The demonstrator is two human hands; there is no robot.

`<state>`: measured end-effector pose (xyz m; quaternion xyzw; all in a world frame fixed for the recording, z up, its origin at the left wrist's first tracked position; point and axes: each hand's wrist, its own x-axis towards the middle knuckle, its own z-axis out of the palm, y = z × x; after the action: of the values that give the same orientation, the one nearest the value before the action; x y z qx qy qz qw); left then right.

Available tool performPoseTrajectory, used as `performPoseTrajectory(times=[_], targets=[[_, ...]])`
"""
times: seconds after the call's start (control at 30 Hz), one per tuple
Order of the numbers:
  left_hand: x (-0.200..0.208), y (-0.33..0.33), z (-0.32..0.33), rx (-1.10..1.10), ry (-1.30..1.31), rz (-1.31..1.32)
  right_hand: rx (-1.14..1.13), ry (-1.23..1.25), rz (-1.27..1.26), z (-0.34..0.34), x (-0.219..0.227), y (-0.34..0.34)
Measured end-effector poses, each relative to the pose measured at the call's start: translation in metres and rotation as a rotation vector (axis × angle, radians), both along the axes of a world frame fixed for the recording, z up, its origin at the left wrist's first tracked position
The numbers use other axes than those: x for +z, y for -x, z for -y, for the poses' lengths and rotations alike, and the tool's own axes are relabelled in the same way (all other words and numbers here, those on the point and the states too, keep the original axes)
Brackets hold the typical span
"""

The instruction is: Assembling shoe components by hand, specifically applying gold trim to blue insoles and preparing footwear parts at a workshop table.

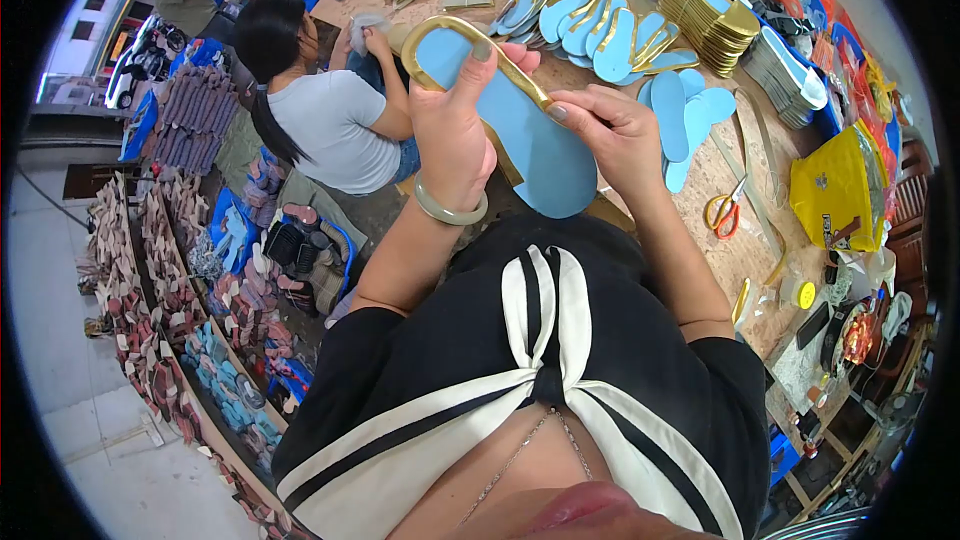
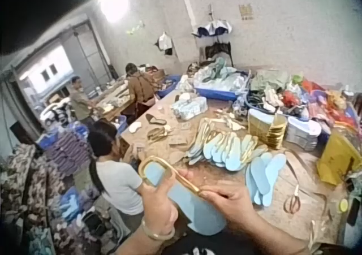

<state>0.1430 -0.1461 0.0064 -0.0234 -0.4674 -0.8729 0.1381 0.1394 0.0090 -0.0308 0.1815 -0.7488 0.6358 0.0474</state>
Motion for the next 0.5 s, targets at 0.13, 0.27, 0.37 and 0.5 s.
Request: performPoseTrajectory(times=[0.13, 0.27, 0.37, 0.5], targets=[[-0.003, 0.001, -0.008, -0.045, 0.033, -0.001, -0.008, -0.066, -0.092, 0.004, 0.001, 0.006], [-0.047, 0.000, -0.012, -0.147, 0.100, 0.039, 0.000, 0.042, -0.102, 0.008, -0.005, 0.016], [-0.055, 0.003, -0.009, -0.184, 0.089, 0.100, 0.050, 0.191, 0.065, 0.003, -0.012, 0.020], [-0.042, 0.005, -0.004, -0.227, 0.069, 0.132, 0.026, 0.266, 0.224, -0.013, -0.014, 0.018]])
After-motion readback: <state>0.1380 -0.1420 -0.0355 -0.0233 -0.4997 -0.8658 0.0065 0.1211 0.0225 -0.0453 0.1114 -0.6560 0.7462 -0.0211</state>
